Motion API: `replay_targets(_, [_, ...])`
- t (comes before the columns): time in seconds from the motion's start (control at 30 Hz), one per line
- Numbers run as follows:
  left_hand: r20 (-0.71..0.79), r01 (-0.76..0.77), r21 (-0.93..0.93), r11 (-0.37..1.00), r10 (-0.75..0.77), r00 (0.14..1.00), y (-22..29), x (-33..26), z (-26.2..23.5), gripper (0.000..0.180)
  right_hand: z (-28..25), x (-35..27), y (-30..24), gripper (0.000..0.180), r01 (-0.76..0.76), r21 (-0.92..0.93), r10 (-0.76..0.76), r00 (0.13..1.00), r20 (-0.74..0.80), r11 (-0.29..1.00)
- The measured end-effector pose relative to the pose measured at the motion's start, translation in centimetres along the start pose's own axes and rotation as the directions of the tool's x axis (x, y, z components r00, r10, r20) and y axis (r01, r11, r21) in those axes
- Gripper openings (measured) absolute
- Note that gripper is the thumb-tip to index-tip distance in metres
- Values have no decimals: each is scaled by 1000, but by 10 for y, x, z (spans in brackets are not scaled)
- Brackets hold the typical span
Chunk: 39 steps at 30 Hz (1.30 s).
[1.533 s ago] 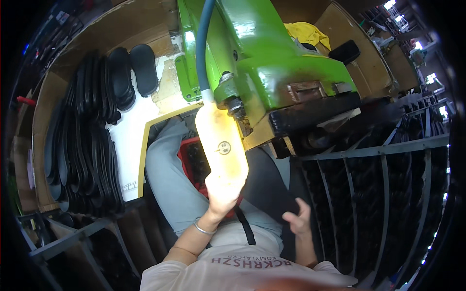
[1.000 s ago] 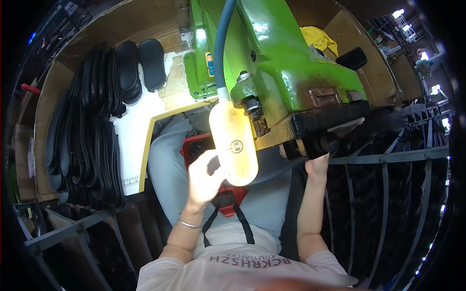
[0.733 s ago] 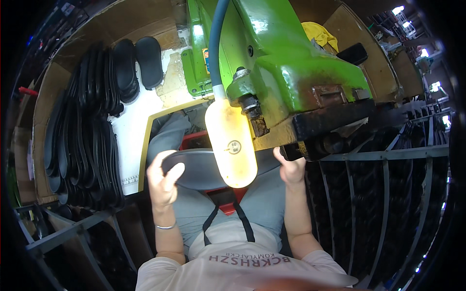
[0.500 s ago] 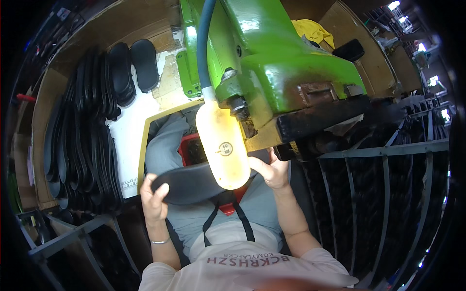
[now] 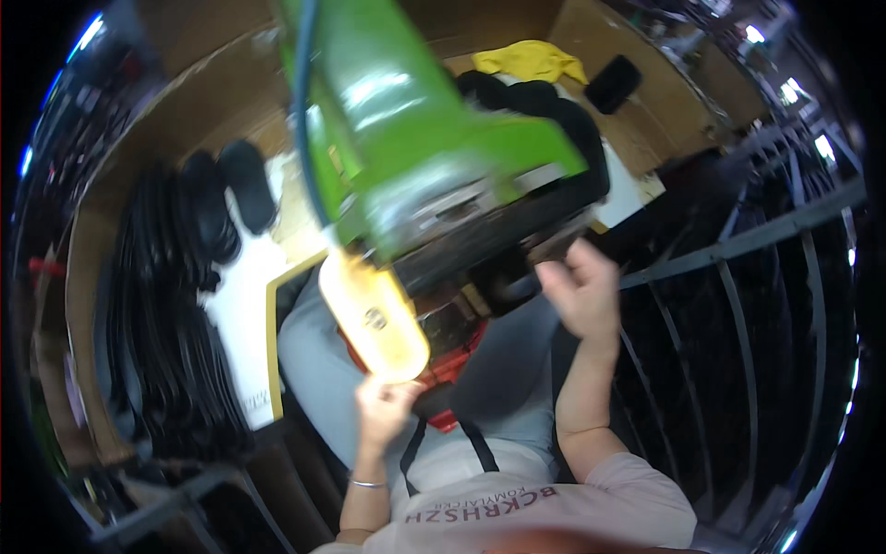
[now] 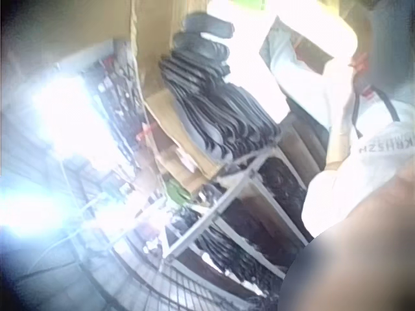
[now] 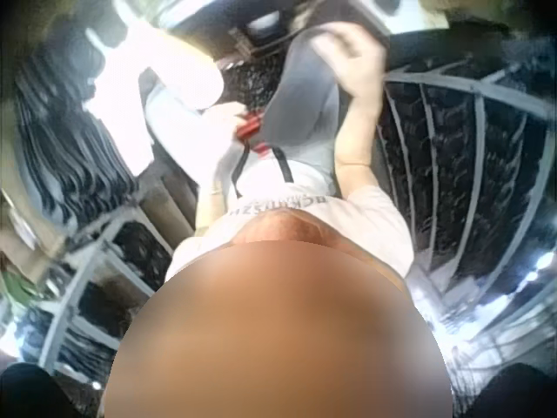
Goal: Shave the edges of shoe soles using a specialized industrial machine.
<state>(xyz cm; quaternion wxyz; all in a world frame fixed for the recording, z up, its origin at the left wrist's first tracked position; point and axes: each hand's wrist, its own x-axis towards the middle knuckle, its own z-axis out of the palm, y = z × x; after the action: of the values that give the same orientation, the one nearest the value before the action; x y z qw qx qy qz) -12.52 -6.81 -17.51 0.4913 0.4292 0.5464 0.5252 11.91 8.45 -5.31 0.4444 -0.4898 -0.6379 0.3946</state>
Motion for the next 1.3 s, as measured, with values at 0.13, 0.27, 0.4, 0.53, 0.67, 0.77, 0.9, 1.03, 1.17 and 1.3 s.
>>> replay_targets(0.13, [-495, -270, 202, 941, 336, 801, -9, 109, -98, 16, -67, 36, -6, 28, 262, 115, -90, 658, -748, 958])
replay_targets(0.27, [-311, -39, 901, 432, 706, 636, 33, 221, -132, 36, -65, 104, 46, 40, 196, 90, -75, 698, -712, 976])
replay_targets(0.4, [-589, 452, 806, 382, 596, 545, -17, 286, -200, 44, -2, 157, 96, 55, -69, 217, 173, 844, -508, 974])
replay_targets(0.53, [-481, 112, 815, 568, 556, 678, -42, 173, -157, 41, 2, 111, 116, 61, -109, 220, 196, 884, -425, 969])
replay_targets(0.67, [-427, -97, 705, 703, 529, 734, 0, 155, -164, 39, 58, 34, 127, 46, -98, 241, 121, 989, -84, 966])
replay_targets(0.77, [-570, 2, 436, 900, 275, 775, -17, 49, -139, 34, 77, -15, 129, 31, -422, 174, 366, 887, 281, 890])
replay_targets(0.9, [-200, -304, 435, 847, 421, 885, 34, -16, -85, 35, 92, -58, 119, 39, -692, 558, 414, 721, 556, 458])
replay_targets(1.03, [113, -464, 306, 831, 453, 885, 49, -15, -49, 60, 78, -88, 119, 51, -586, 580, 313, 804, 506, 566])
replay_targets(1.17, [-219, -201, -481, 853, 106, 970, 46, 5, 17, 67, 53, -126, 107, 72, -374, 678, 304, 925, 227, 633])
replay_targets(1.3, [8, -31, -186, 982, 33, 999, 48, 36, 59, 16, 39, -174, 127, 52, -498, 662, 402, 862, 309, 560])
